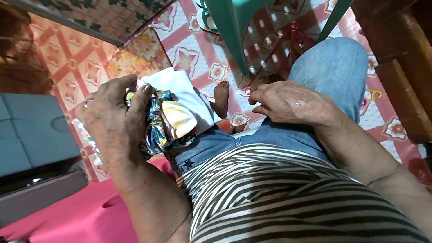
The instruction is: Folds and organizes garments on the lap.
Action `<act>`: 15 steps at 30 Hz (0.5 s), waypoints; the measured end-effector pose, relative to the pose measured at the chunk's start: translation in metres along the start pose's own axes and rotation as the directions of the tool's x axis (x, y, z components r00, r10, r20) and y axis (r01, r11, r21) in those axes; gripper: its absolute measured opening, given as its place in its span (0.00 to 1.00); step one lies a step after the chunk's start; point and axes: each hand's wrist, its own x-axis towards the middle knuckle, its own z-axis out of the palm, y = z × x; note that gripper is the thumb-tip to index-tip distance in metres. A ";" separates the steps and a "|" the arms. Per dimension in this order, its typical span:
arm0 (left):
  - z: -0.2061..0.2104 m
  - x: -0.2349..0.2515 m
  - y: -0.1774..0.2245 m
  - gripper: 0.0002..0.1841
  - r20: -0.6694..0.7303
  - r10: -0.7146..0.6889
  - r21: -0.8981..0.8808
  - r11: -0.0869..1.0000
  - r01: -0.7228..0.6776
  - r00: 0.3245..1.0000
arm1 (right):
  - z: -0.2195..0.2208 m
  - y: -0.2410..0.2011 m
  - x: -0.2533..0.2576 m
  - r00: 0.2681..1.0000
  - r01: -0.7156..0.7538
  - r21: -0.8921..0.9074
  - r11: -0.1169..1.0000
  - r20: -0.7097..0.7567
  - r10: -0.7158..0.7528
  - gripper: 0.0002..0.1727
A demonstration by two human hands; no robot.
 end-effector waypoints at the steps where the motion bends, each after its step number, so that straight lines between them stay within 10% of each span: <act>1: 0.000 0.000 0.000 0.37 0.001 -0.005 0.002 1.000 0.005 1.000 | 0.000 -0.001 0.000 1.000 -0.002 0.001 1.000 0.000 0.002 0.14; 15: 0.001 -0.001 -0.002 0.37 -0.010 0.002 0.002 1.000 -0.002 1.000 | -0.001 -0.001 -0.002 1.000 0.009 0.017 1.000 -0.006 -0.009 0.14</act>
